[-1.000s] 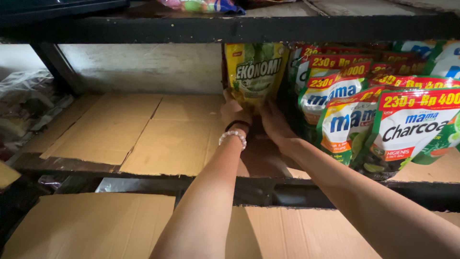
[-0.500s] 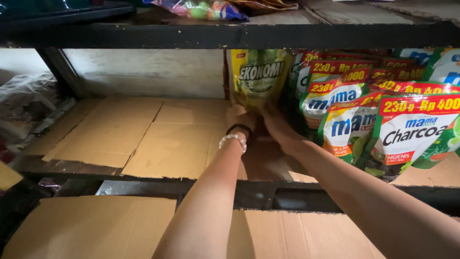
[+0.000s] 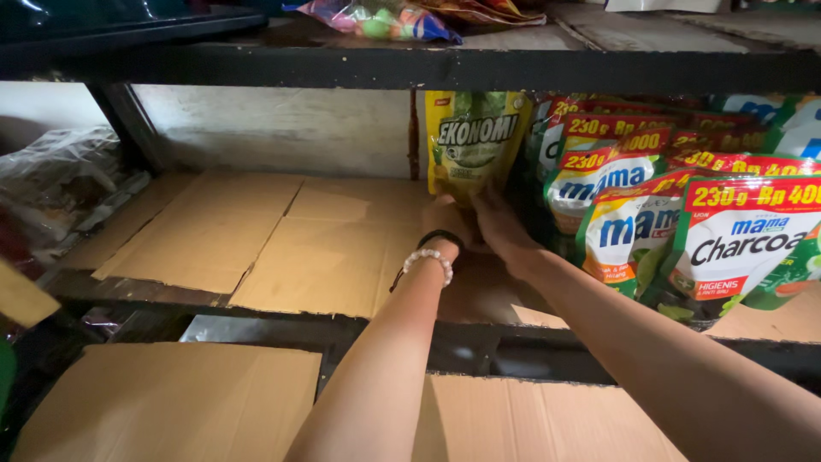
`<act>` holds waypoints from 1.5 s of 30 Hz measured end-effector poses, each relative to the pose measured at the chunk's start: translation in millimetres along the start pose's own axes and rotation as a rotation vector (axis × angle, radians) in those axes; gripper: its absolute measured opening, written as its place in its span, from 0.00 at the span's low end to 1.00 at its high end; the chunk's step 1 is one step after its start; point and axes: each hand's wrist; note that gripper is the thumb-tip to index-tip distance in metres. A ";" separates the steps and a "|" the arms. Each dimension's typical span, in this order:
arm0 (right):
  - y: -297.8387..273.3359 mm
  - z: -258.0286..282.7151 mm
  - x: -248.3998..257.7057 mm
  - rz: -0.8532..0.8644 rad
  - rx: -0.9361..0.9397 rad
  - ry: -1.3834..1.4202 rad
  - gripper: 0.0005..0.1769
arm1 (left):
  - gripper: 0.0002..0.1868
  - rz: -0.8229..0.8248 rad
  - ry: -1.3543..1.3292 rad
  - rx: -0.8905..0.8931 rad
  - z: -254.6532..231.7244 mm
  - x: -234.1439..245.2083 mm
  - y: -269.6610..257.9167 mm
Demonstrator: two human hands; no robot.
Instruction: The person takes detergent sachets from a cardboard box and places them on a shelf. They handle multiple brands, including Ekonomi and Sunlight, arranging them upright in rows.
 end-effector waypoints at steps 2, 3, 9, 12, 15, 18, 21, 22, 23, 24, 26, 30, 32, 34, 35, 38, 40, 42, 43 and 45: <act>-2.7 -3.2 -3.9 -0.089 0.212 -0.215 0.31 | 0.18 0.011 0.216 -0.133 1.5 -2.4 0.8; -5.0 -4.0 -5.3 -0.134 0.316 -0.323 0.32 | 0.17 0.016 0.323 -0.199 1.9 -3.2 -0.1; -41.0 -1.6 -3.7 -0.126 0.272 -0.355 0.30 | 0.17 0.033 0.218 -0.045 -11.5 17.3 -31.4; -64.1 0.7 -1.0 -0.113 0.371 -0.401 0.27 | 0.22 0.024 0.297 -0.093 -23.7 40.7 -66.0; -87.0 4.2 4.1 -0.168 0.498 -0.444 0.25 | 0.26 -0.026 0.307 -0.113 -37.4 63.4 -96.4; -108.2 12.5 3.7 -0.168 0.506 -0.454 0.24 | 0.19 0.013 0.375 -0.127 -52.1 81.8 -119.2; -131.3 22.0 6.7 -0.135 0.407 -0.545 0.23 | 0.18 0.114 0.312 -0.090 -60.5 100.0 -141.6; -138.4 24.7 7.3 -0.131 0.429 -0.552 0.23 | 0.18 0.119 0.313 -0.087 -63.4 104.5 -147.0; -144.9 27.2 7.7 -0.127 0.451 -0.559 0.23 | 0.17 0.123 0.314 -0.084 -65.7 108.2 -152.3; -151.1 29.2 8.4 -0.123 0.473 -0.566 0.23 | 0.17 0.127 0.316 -0.082 -67.3 111.1 -157.4; -164.0 29.9 11.2 -0.096 0.441 -0.576 0.22 | 0.16 0.103 0.267 -0.115 -68.0 114.3 -169.7; -188.3 24.3 15.9 -0.117 0.775 -0.593 0.17 | 0.17 0.035 0.285 -0.139 -66.3 116.2 -196.4; -201.5 17.5 17.7 -0.097 0.780 -0.619 0.19 | 0.19 0.019 0.329 -0.138 -63.2 119.0 -213.1; -213.1 10.2 18.3 -0.086 0.779 -0.649 0.22 | 0.23 -0.009 0.373 -0.161 -61.4 122.2 -229.7; -218.1 6.5 17.0 -0.079 0.778 -0.665 0.23 | 0.25 -0.032 0.394 -0.179 -60.2 124.7 -238.1; -232.8 -5.5 11.9 -0.112 0.794 -0.811 0.29 | 0.34 -0.077 0.450 -0.219 -57.2 132.3 -261.5; -243.4 -15.9 9.0 -0.141 0.803 -0.900 0.34 | 0.39 -0.077 0.449 -0.212 -53.5 135.4 -277.5; -252.6 -26.1 5.9 -0.163 0.805 -0.949 0.40 | 0.42 -0.057 0.412 -0.183 -49.3 136.5 -291.1; -257.2 -31.8 5.4 -0.166 0.792 -0.979 0.41 | 0.45 -0.071 0.407 -0.220 -46.6 136.7 -295.3; -264.2 -42.4 4.8 -0.171 0.766 -1.039 0.44 | 0.50 -0.103 0.393 -0.292 -40.9 136.2 -298.6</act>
Point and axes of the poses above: each hand's wrist, its own y-axis towards the middle knuckle, its own x-axis out of the back of the hand, z = x × y, and after that the axes turned 7 degrees about -z, right-handed
